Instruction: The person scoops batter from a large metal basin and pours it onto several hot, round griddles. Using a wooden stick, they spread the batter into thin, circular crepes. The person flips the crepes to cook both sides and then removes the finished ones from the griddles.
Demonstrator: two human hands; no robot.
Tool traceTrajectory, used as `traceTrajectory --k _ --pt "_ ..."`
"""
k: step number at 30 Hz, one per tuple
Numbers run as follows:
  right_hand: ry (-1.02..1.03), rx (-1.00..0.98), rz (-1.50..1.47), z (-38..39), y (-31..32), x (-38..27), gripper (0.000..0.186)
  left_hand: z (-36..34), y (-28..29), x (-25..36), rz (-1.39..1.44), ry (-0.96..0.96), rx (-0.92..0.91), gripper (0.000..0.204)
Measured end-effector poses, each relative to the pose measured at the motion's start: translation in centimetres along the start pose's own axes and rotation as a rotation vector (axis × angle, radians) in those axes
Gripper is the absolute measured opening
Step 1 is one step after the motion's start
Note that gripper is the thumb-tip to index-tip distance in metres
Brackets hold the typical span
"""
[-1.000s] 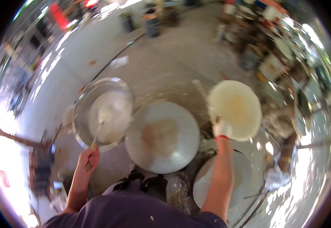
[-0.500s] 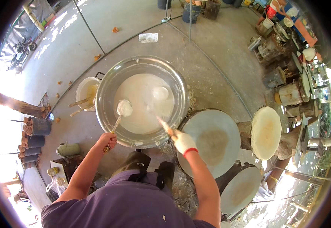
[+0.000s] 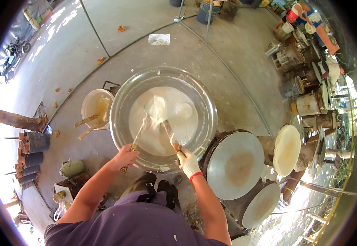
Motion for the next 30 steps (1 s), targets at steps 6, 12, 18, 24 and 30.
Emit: traceTrajectory --k 6,12,18,24,30 --pt "0.022 0.041 0.050 -1.8 0.8 -0.7 0.031 -3.7 1.0 0.5 -0.284 -0.047 0.027 0.015" --pt "-0.119 -0.059 0.298 -5.4 2.3 -2.1 0.032 -12.3 3.3 -6.9 -1.032 -0.117 0.157 0.026" --pt "-0.238 -0.128 -0.149 -8.5 -3.4 3.7 0.036 -14.1 1.8 -13.5 -0.159 0.069 -0.123 0.006" --pt "0.010 -0.206 -0.256 0.1 -4.6 -1.2 0.037 -3.7 -1.7 1.0 0.444 0.017 -0.224 0.016" --pt "0.446 -0.253 -0.335 15.4 -3.4 -14.9 0.033 5.9 -6.2 20.4 0.313 -0.437 -0.305 0.012"
Point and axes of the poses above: each hand's wrist, its own z-axis away from the middle knuckle, its own y-axis out of the back of the hand, x = y × z, the point moved 1 cm from there along -z, towards the middle knuckle, and after that the axes turned 13 degrees about -y, right-handed, at the moved point
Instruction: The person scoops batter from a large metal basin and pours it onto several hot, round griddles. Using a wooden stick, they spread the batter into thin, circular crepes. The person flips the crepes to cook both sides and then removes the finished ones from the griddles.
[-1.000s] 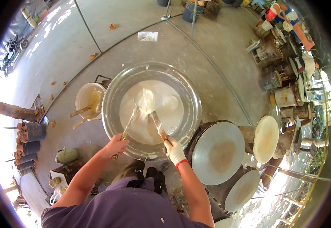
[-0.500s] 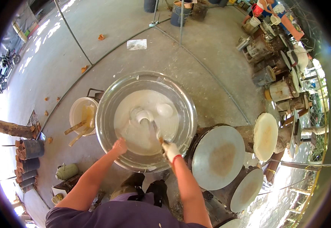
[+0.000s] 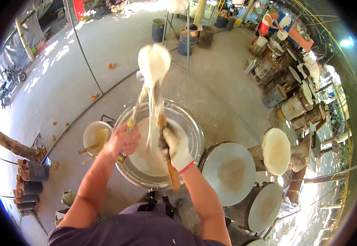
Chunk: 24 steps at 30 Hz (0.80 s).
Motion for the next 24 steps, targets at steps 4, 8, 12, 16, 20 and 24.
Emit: traceTrajectory --k 4,8,12,16,20,24 --pt "0.290 -0.216 -0.044 6.3 -2.8 -6.1 0.037 1.1 -4.0 7.4 -0.180 -0.261 -0.085 0.014" --pt "0.280 -0.125 0.056 6.4 -1.0 -5.2 0.033 1.1 -3.5 7.3 -0.406 -0.241 0.013 0.013" --pt "0.026 0.088 0.083 4.1 2.6 0.5 0.021 1.9 0.6 0.2 -0.520 0.057 0.134 0.015" --pt "-0.052 0.273 -0.089 3.2 8.4 8.0 0.018 2.2 5.1 -9.7 -0.139 0.323 -0.087 0.014" --pt "-0.036 0.335 -0.074 8.6 11.9 10.6 0.037 5.2 -1.7 -12.8 -0.191 0.401 -0.136 0.015" --pt "0.070 0.466 -0.153 15.0 17.8 14.0 0.027 7.7 -10.8 -15.2 -0.139 0.442 -0.205 0.016"
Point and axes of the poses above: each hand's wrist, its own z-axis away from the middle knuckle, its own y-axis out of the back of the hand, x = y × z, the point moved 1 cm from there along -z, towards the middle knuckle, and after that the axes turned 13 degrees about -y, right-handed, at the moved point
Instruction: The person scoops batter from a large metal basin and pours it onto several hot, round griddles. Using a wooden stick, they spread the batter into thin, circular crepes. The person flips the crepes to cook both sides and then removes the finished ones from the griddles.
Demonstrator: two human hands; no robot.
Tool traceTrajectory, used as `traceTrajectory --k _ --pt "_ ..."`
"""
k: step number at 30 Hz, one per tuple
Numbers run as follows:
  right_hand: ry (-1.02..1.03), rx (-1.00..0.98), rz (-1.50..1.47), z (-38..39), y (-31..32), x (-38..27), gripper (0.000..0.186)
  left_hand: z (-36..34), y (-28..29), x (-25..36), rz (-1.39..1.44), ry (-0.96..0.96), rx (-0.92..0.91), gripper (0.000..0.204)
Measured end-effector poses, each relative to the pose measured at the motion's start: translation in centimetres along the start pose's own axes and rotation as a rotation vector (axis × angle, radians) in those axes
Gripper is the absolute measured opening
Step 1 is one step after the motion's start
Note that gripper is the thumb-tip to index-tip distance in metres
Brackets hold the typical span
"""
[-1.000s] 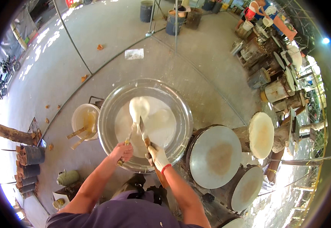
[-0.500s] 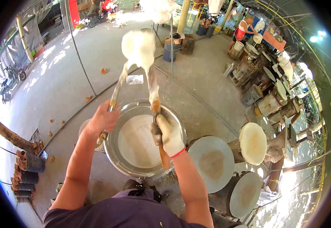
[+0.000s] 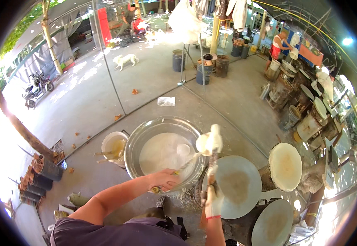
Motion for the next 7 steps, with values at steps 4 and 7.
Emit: traceTrajectory --k 4,7 --pt "0.064 0.125 -0.068 4.3 9.5 0.5 0.026 -1.3 -9.0 -4.0 0.003 0.017 -0.183 0.022" --pt "0.073 0.038 -0.153 5.4 18.1 2.9 0.038 -2.0 -15.0 -7.9 0.072 0.084 -0.334 0.021"
Point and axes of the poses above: each hand's wrist, its own z-axis away from the middle knuckle, its own y-axis out of the back of the hand, x = y × z, the point moved 1 cm from there along -z, towards the middle knuckle, and after that the axes turned 13 degrees about -y, right-handed, at the moved point
